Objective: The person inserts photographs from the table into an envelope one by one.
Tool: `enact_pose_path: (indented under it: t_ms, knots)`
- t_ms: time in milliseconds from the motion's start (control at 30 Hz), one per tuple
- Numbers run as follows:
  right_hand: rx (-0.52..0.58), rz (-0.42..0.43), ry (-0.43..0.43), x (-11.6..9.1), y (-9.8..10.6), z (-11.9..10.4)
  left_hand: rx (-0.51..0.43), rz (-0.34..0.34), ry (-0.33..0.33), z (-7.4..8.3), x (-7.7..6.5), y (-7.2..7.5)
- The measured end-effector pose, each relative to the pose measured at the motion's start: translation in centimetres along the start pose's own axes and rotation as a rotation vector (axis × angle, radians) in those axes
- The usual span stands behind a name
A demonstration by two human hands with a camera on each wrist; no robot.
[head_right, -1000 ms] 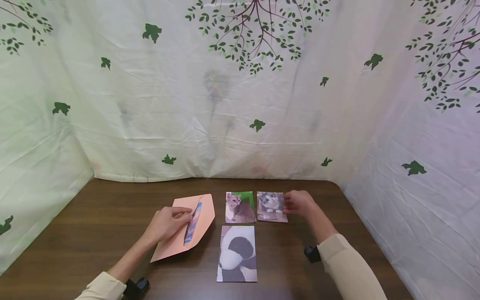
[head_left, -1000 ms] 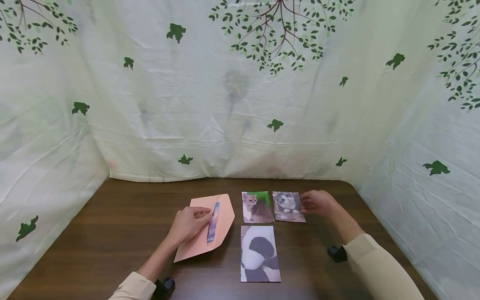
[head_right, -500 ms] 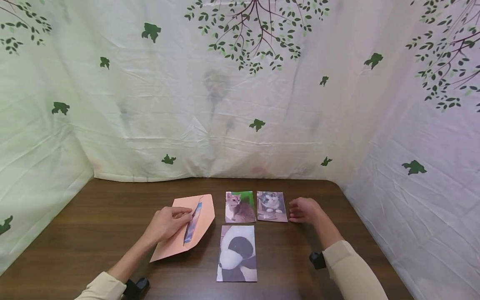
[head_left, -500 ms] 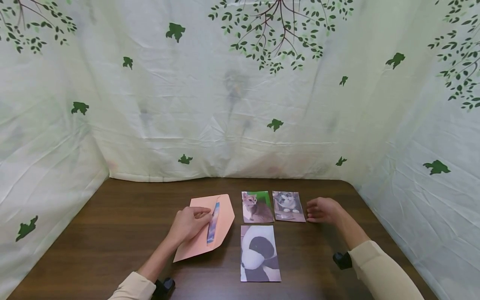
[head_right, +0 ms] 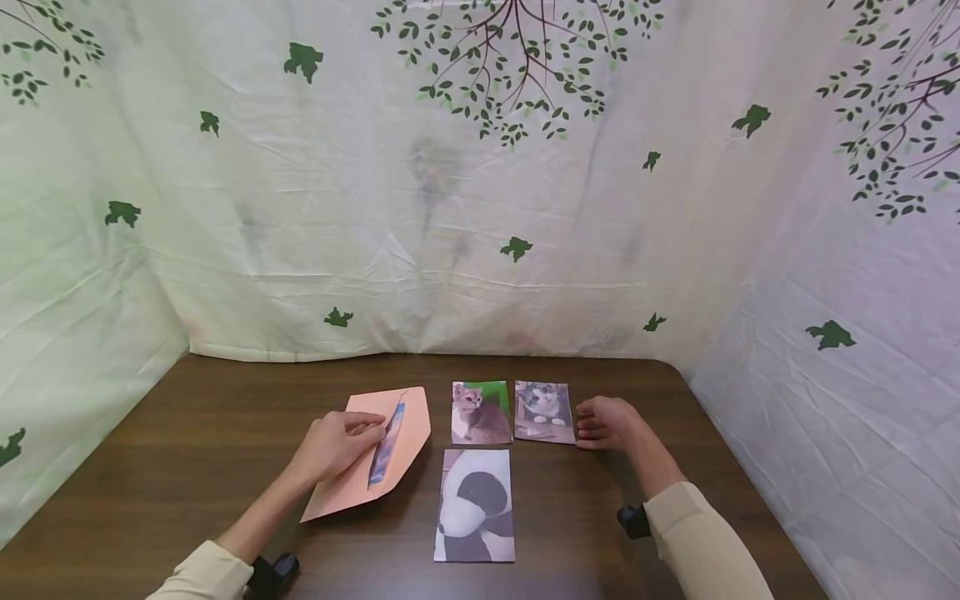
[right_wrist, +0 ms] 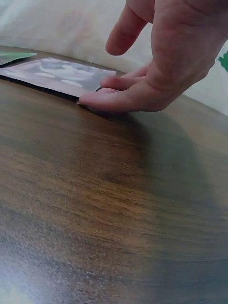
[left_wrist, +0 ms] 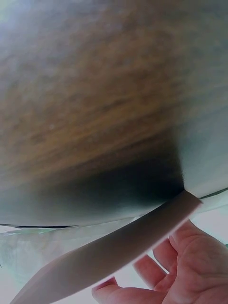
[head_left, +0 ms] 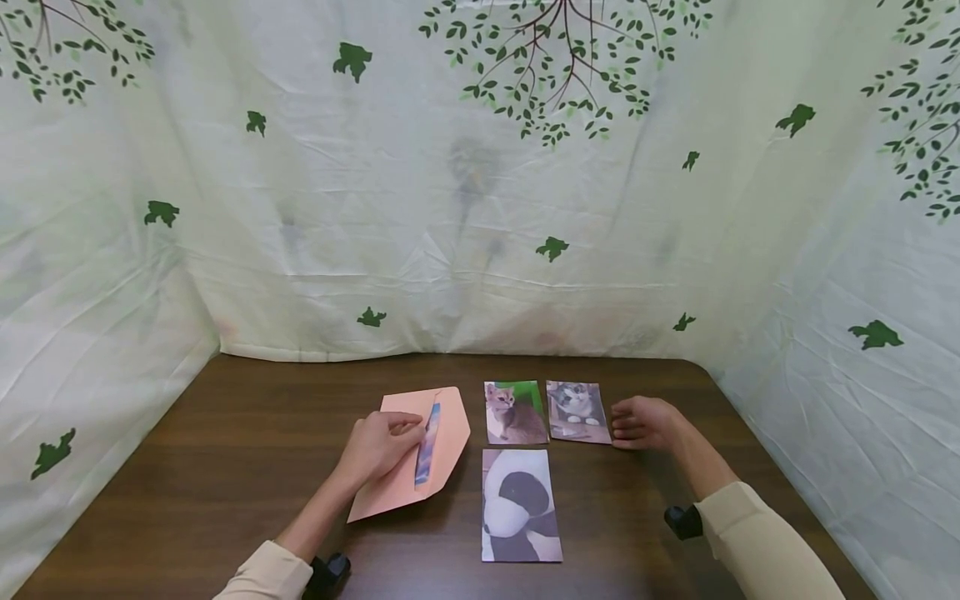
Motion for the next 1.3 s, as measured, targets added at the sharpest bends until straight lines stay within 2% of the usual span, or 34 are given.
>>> enact_pose_path:
  t_ms: [567, 900, 1300]
  knots:
    - [0.052, 0.010, -0.002, 0.3, 0.1, -0.3, 0.012, 0.004, 0.001, 0.0, 0.0, 0.0]
    - [0.045, -0.058, 0.030, 0.5, -0.2, -0.1, 0.015, -0.004, 0.016, -0.2, -0.1, -0.1]
    - [0.027, -0.042, 0.053, 1.3, -0.9, 0.1, -0.005, -0.004, 0.033, -0.1, 0.0, -0.2]
Point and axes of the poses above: each hand's wrist, its own x-axis towards the middle knuckle, its own y-axis out of the back of the hand, z = x × y, the point moved 2 cm from there along x, towards the middle knuckle, and after that the axes turned 4 degrees about -x, right-handed, at the moved point
